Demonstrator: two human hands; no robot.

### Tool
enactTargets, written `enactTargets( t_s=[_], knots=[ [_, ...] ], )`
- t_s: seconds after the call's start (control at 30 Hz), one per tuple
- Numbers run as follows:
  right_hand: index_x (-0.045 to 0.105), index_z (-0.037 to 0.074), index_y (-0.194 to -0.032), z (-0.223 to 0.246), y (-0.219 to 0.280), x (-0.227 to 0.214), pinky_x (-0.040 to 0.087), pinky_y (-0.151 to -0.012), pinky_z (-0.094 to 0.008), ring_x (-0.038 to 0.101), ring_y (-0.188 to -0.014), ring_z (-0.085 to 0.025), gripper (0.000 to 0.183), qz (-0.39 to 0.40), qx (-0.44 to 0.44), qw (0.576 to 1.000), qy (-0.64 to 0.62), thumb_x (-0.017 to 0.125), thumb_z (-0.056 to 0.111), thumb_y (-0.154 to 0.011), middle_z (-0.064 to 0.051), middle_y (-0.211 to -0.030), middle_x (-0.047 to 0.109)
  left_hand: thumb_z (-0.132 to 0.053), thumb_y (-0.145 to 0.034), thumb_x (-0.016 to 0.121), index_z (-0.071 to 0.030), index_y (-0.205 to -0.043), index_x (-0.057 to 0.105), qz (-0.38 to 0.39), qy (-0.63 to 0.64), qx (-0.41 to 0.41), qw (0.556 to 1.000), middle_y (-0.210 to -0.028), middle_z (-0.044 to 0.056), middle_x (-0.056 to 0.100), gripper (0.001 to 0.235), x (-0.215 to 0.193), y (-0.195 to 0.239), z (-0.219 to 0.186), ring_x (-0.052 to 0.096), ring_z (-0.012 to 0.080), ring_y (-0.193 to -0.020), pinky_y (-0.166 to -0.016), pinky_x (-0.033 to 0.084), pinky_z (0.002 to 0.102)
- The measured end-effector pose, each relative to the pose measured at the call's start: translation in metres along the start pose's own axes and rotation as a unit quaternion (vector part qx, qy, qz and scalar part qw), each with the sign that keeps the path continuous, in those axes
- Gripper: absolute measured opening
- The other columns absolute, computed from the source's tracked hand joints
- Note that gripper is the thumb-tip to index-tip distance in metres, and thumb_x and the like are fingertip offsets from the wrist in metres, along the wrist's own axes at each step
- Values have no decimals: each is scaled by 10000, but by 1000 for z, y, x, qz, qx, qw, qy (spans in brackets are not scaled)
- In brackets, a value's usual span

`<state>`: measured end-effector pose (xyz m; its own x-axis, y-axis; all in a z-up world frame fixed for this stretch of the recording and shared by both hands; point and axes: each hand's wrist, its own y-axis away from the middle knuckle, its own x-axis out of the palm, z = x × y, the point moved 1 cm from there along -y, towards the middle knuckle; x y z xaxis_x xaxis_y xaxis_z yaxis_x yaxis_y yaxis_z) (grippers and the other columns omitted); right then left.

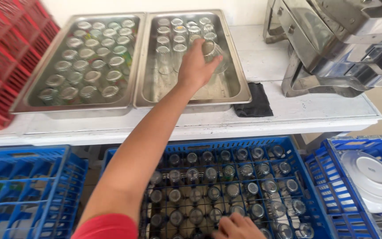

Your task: Cleaning and wiping small glasses with a cloth and organizing them in crates

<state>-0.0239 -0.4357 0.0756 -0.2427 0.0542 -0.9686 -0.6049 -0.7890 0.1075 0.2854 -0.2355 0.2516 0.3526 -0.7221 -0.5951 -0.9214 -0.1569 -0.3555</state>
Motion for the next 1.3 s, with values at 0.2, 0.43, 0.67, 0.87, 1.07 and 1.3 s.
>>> enactTargets(
  t_s=[0.2, 0.43, 0.67, 0.87, 1.07, 1.3],
  knots=[
    [555, 230, -1162, 38, -11, -128, 511, -826, -325, 714, -956, -222, 426, -105, 211, 939, -249, 661, 403, -787, -29, -1027, 735, -309, -725, 703, -98, -1001, 546, -61, 444, -79, 890, -900, -20, 570, 380, -124, 135, -35, 576, 76, -840, -702, 571, 295],
    [548, 67, -688, 51, -24, -148, 298, -570, -290, 352, -570, -157, 340, -197, 259, 851, -413, 571, 311, -923, -51, -582, 384, -533, -878, 486, -126, -936, 575, -93, 637, -266, 717, -784, 127, 670, 420, -180, 282, 9, 679, 228, -834, -719, 556, 341],
    [529, 26, -848, 95, -62, -131, 630, -833, -443, 578, -816, -229, 198, -276, 126, 654, -693, 464, 183, -950, -104, -838, 533, -510, -806, 462, -81, -1217, 504, -180, 605, -363, 685, -1101, 100, 582, 595, -173, 340, 17, 613, 281, -1007, -851, 507, 395],
    [613, 61, -1128, 135, -66, -124, 383, -918, -392, 596, -1052, -237, 347, -278, -80, 835, -467, 548, 258, -849, -89, -1132, 641, -412, -865, 499, -35, -1043, 613, -201, 591, -308, 718, -944, 136, 652, 433, -162, 363, 24, 614, 265, -854, -713, 490, 370],
    [444, 62, -1300, 139, -76, -109, 133, -1041, -544, 470, -1206, -316, 606, -180, -205, 948, -166, 659, 351, -812, -132, -1302, 515, -314, -848, 589, -98, -1095, 614, -98, 579, -231, 775, -930, 47, 608, 330, -154, 369, 45, 577, 200, -845, -726, 477, 338],
    [231, -118, -1413, 159, -83, -108, 197, -1164, -431, 300, -1365, -343, 659, 24, -315, 384, -868, 432, 302, -947, -250, -1449, 314, -234, -829, 596, -113, -1262, 559, -117, 579, -171, 789, -1001, 91, 618, 451, -173, 361, 43, 573, 192, -806, -658, 491, 296]
  ],
)
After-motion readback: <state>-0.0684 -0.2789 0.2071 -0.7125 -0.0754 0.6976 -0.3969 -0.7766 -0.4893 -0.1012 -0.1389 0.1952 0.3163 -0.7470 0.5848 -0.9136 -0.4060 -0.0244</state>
